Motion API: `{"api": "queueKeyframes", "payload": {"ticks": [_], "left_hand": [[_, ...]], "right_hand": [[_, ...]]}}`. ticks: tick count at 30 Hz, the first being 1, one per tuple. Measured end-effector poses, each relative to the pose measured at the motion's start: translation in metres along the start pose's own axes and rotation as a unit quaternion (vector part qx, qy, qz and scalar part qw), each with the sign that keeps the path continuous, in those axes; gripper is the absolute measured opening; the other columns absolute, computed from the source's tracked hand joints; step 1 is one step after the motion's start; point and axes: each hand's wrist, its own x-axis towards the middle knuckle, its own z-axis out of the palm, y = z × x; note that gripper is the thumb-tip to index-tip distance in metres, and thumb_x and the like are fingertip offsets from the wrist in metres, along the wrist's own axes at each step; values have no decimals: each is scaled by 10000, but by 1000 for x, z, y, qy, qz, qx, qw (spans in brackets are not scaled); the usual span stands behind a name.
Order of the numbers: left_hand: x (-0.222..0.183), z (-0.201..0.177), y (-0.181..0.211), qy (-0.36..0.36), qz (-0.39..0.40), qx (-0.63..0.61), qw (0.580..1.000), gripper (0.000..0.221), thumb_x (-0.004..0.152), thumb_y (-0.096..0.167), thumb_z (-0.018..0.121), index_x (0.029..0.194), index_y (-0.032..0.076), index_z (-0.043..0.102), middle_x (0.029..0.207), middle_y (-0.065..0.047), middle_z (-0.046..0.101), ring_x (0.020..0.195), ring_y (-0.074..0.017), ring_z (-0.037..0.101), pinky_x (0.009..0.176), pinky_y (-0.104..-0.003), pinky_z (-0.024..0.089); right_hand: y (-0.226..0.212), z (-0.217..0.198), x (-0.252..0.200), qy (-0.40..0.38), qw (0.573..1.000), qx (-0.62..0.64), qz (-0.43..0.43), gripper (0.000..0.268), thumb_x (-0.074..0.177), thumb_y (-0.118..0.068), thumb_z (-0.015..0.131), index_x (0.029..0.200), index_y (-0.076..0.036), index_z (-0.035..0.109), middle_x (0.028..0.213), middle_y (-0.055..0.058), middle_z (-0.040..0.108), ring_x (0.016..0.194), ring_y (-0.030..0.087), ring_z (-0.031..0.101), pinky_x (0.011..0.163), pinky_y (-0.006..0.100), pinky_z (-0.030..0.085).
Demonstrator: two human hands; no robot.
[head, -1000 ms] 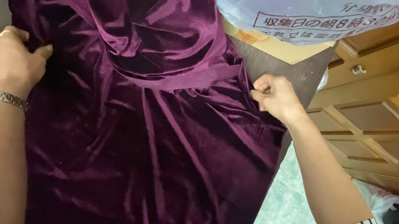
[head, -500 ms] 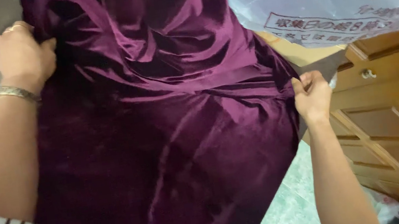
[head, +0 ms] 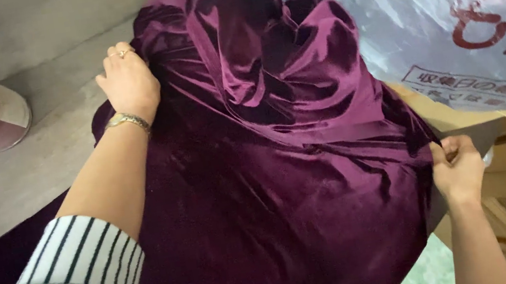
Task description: Final inspection and smoothing of a large purple velvet garment piece on a work table.
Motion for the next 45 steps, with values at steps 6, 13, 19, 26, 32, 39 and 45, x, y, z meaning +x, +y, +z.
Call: {"api": "queueKeyframes", "payload": {"ticks": [6,13,19,26,32,39,45], "left_hand": [[3,-10,8,-13,-35,-26,999,370,732,-25,571,1082,80,514,1033,-76,567,958,-286,560,743,-492,440],[44,-58,-21,-261,-69,-259,928,654,686,303,725,1270,112,503,1293,-173,414,1223,-345,411,1059,-402,349],[33,-83,40,-240,172,-157,942,1040,587,516,851,1453,251,339,1357,-136,393,1231,-381,384,957,-583,376],[22,-57,82,-198,221,-131,946,896,616,442,880,1312,78,450,1211,-146,464,1063,-368,524,804,-548,504],[9,-66,75,-135,219,-178,950,568,724,-18,665,1253,63,472,1078,-134,484,844,-397,591,600,-550,529],[-12,-56,67,-59,186,-277,941,607,714,91,795,1196,25,432,1110,-154,431,946,-367,508,696,-518,524],[-61,-128,11,-56,224,-405,885,706,917,181,700,1438,-36,277,1412,-272,353,1350,-395,345,1152,-454,273]], "right_hand": [[-3,0,6,-21,1000,-6,11,181,1001,-207,641,1010,-47,554,872,65,596,731,232,554,747,363,426],[-110,-60,-4,-193,968,114,116,364,877,24,632,1233,-24,570,1130,170,630,991,300,582,885,417,464],[-168,-39,-8,-174,973,89,125,611,785,-274,673,1324,-36,512,1297,149,565,1185,245,523,1009,363,391],[-164,0,3,-164,985,-41,11,444,780,-369,742,1104,-81,646,1056,88,679,937,270,610,888,379,443],[-110,18,10,30,990,-39,-131,287,868,-229,763,1001,-2,649,845,140,625,754,317,591,781,437,473],[-73,31,9,86,977,-149,-126,371,920,-357,750,1024,-37,593,892,210,637,885,440,590,787,538,456],[-121,-22,-32,119,969,-47,-213,283,862,-41,667,1134,-2,597,1128,220,569,1097,422,505,953,499,359]]}}
